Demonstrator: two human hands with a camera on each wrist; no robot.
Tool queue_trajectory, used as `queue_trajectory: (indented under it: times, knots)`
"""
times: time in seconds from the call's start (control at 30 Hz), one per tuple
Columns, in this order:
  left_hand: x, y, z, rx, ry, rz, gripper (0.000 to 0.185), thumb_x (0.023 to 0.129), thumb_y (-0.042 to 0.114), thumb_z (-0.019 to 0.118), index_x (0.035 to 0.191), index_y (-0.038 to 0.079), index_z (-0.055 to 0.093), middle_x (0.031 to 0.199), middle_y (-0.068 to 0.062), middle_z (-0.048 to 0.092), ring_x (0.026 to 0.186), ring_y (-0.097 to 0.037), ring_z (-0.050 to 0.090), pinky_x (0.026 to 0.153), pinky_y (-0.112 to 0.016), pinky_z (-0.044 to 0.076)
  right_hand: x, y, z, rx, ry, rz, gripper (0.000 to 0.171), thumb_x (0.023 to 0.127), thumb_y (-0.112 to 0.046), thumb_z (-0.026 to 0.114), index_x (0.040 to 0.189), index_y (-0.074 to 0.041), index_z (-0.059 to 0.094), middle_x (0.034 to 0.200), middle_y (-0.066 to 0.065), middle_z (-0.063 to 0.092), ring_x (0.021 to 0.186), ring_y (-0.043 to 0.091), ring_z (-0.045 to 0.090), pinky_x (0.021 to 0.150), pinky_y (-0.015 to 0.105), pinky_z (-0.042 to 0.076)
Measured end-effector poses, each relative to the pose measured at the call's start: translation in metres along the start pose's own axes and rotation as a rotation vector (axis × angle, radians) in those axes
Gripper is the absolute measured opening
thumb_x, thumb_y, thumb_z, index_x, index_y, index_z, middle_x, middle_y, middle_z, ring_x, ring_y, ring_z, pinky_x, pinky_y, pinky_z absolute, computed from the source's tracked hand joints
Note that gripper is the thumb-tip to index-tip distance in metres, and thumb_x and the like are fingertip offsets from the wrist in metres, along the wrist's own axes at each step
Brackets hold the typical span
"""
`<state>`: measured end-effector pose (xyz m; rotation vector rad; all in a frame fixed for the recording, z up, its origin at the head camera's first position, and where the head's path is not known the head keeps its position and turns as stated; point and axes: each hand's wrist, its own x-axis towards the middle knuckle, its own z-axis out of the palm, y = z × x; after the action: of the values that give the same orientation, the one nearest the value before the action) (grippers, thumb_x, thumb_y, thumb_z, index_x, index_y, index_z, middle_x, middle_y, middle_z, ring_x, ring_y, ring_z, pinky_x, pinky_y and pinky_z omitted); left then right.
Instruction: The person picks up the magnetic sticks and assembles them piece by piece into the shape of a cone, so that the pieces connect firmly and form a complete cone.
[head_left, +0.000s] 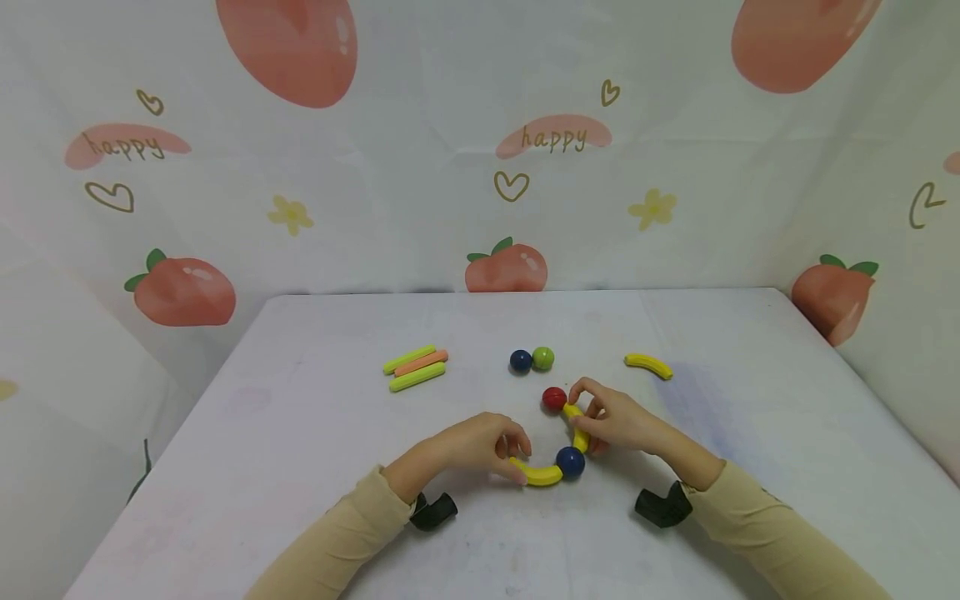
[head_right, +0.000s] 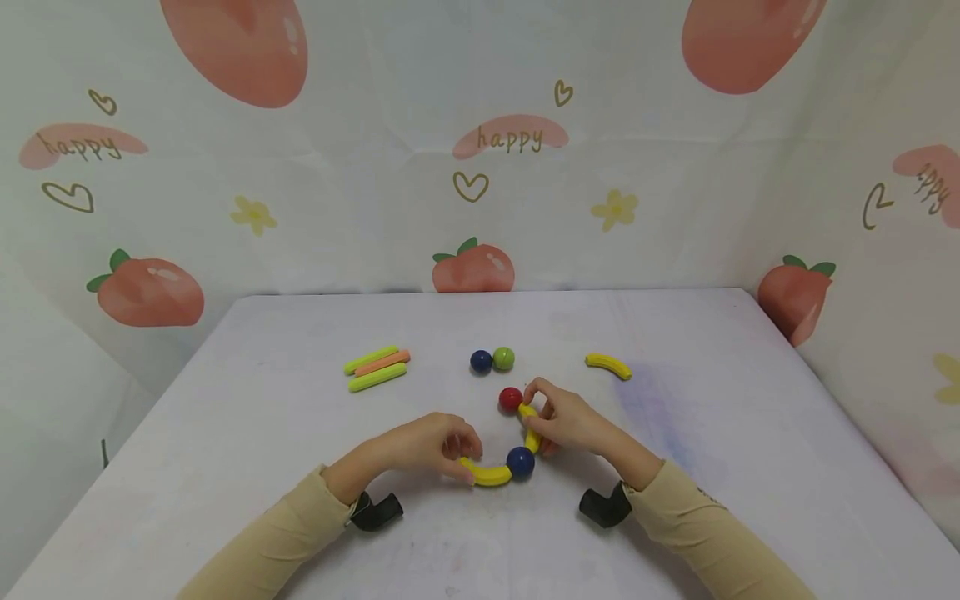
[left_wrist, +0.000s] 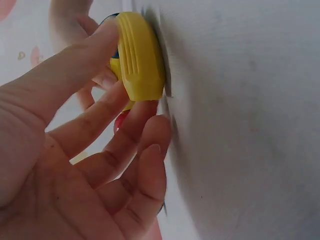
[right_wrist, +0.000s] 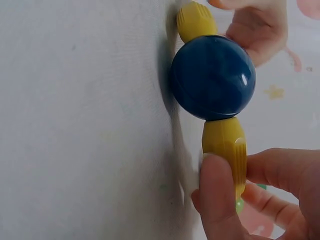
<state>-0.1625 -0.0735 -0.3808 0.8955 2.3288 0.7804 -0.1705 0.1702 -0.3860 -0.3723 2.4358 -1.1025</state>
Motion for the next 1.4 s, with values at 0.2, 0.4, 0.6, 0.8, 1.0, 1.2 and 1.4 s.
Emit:
queue_trajectory:
  times: [0.2,0.4,0.6,0.8,1.0,1.2,1.4]
  knots:
    - [-0.002,-0.001,0.003,0.054,-0.017,0.030,0.021,0.076,0.019,0.077,0.095,0.011,0.069,0.080,0.006,0.057,0.068,-0.002,0.045,0.063,-0.012,0.040,0.000,0.000,-0.001,-0.030,-0.008,0.007,0.029,0.090,-0.018,0.060,0.114,-0.011,0.044,0.083,0.008,0.061,0.057,0.015,0.057,0.057,0.026,0.053]
    - [-0.005,-0.005,-0.002,0.033,-0.030,0.035,0.017,0.080,0.018,0.073,0.095,0.013,0.067,0.086,0.005,0.059,0.074,-0.005,0.048,0.068,-0.013,0.042,-0.004,0.000,-0.005,-0.093,-0.040,-0.018,0.032,0.089,-0.022,0.062,0.108,-0.006,0.042,0.072,0.003,0.058,0.055,0.013,0.048,0.053,0.023,0.043]
    - [-0.003,-0.018,-0.007,-0.113,-0.090,0.048,0.017,0.086,0.016,0.067,0.102,0.013,0.063,0.092,0.002,0.061,0.074,-0.004,0.051,0.068,-0.015,0.043,-0.008,0.002,-0.007,-0.110,-0.060,-0.034,0.033,0.088,-0.025,0.064,0.103,-0.005,0.043,0.073,0.001,0.058,0.058,0.012,0.048,0.053,0.022,0.041]
    - [-0.001,-0.026,-0.010,-0.311,-0.112,0.014,0.024,0.086,0.012,0.064,0.109,0.007,0.061,0.092,0.001,0.061,0.072,-0.007,0.053,0.065,-0.017,0.043,-0.011,0.001,-0.006,-0.131,-0.060,-0.030,0.036,0.084,-0.027,0.069,0.099,-0.005,0.045,0.076,0.003,0.059,0.063,0.013,0.049,0.056,0.023,0.042]
    - [-0.003,-0.025,-0.013,-0.415,-0.054,-0.030,0.027,0.087,0.016,0.063,0.111,0.004,0.060,0.090,0.002,0.061,0.074,-0.007,0.054,0.068,-0.019,0.044,-0.012,0.000,-0.006,-0.185,-0.049,-0.047,0.037,0.079,-0.032,0.073,0.089,-0.006,0.050,0.074,0.001,0.056,0.069,0.012,0.049,0.059,0.023,0.039]
    - [-0.002,-0.025,-0.014,-0.483,0.050,-0.102,0.032,0.088,0.017,0.061,0.118,0.004,0.057,0.095,-0.002,0.057,0.077,-0.007,0.059,0.070,-0.019,0.047,-0.011,0.005,-0.012,-0.209,-0.064,-0.135,0.031,0.079,-0.030,0.073,0.078,-0.008,0.053,0.071,-0.004,0.053,0.068,0.011,0.048,0.060,0.020,0.039]
    - [0.002,-0.029,-0.013,-0.544,0.190,-0.156,0.041,0.087,0.015,0.063,0.124,0.002,0.052,0.110,-0.013,0.058,0.081,-0.009,0.062,0.076,-0.024,0.054,-0.007,0.012,-0.033,-0.254,0.058,-0.133,0.024,0.080,-0.025,0.072,0.083,-0.007,0.056,0.076,0.000,0.057,0.070,0.011,0.051,0.062,0.022,0.044]
